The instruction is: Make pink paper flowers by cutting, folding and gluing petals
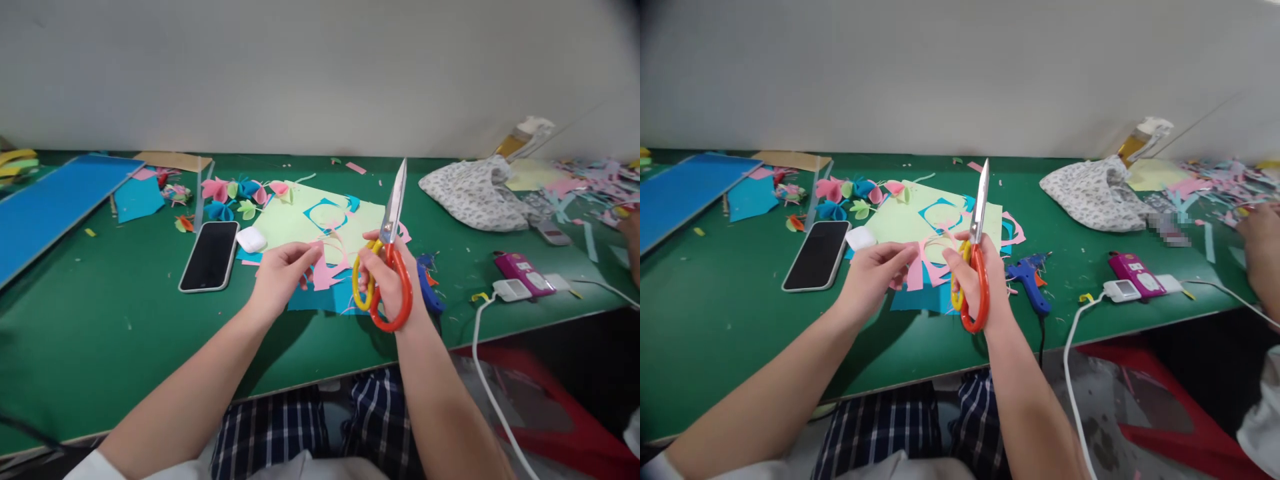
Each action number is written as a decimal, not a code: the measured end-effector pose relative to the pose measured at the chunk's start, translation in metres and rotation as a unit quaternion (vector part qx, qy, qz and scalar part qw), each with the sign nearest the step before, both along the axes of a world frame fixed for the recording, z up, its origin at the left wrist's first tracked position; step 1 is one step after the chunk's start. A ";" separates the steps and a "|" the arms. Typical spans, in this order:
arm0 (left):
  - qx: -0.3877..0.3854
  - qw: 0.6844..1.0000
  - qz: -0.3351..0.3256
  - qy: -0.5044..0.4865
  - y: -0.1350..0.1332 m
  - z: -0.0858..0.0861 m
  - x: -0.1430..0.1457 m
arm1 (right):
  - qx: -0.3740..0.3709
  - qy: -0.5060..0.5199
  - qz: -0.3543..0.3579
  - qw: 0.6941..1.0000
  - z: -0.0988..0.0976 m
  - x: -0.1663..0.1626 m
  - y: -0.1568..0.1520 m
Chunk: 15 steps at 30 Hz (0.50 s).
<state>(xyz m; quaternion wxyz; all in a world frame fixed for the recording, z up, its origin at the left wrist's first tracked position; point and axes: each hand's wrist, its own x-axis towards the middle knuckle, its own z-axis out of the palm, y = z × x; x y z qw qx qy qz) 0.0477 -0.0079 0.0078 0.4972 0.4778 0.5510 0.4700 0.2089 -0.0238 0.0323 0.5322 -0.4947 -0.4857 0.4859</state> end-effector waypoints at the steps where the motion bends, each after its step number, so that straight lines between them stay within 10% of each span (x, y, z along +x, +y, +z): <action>1: 0.012 1.000 0.012 0.009 -0.001 -0.001 0.002 | -0.020 -0.003 0.004 1.000 -0.004 -0.002 -0.002; 15: 0.006 1.000 -0.011 -0.012 -0.005 -0.016 0.005 | -0.043 -0.006 0.060 0.997 -0.038 -0.012 0.001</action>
